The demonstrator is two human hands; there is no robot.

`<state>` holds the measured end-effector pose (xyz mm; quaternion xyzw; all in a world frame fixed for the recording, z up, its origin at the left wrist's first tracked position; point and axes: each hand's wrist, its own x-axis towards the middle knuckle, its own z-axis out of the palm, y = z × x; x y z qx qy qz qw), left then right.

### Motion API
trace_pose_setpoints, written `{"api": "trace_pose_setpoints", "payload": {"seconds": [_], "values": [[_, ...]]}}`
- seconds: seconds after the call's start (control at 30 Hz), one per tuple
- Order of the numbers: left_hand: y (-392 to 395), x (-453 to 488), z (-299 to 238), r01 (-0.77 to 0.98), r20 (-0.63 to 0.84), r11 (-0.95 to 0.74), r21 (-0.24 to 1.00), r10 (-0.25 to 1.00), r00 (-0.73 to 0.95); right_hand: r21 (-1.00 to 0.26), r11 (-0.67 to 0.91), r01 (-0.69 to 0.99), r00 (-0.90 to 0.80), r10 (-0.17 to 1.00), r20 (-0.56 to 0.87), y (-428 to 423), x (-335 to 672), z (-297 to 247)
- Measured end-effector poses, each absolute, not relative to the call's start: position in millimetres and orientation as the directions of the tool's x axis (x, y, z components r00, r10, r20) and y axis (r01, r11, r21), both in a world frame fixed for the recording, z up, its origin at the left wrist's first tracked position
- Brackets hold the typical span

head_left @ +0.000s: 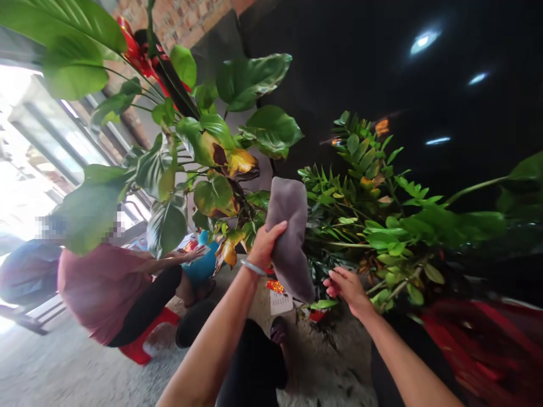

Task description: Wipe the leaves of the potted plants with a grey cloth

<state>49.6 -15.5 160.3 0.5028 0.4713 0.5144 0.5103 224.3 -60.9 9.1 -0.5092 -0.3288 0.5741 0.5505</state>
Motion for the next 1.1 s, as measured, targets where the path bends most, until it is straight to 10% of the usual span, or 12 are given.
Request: {"api": "trace_pose_setpoints", "payload": {"seconds": [0.23, 0.5, 0.73, 0.97, 1.1], "values": [[-59, 12, 101, 0.47, -0.427, 0.198, 0.86, 0.783, 0.452, -0.935, -0.202, -0.293, 0.149, 0.956, -0.253, -58, 227, 2], [-16, 46, 158, 0.024, 0.032, -0.036, 0.999, 0.989, 0.144, -0.94, -0.169, -0.297, 0.148, 0.964, -0.22, -63, 227, 9], [-43, 26, 115, 0.56, -0.323, 0.042, 0.827, 0.851, 0.414, -0.941, -0.199, -0.275, 0.15, 0.957, -0.247, -62, 229, 4], [-30, 27, 163, 0.036, -0.021, 0.014, 0.999, 0.981, 0.192, -0.95, -0.169, -0.263, 0.15, 0.965, -0.213, -64, 228, 9], [-24, 46, 132, 0.177, -0.051, 0.041, 0.983, 0.997, 0.049, -0.954, -0.165, -0.249, 0.148, 0.967, -0.206, -64, 230, 11]]}}
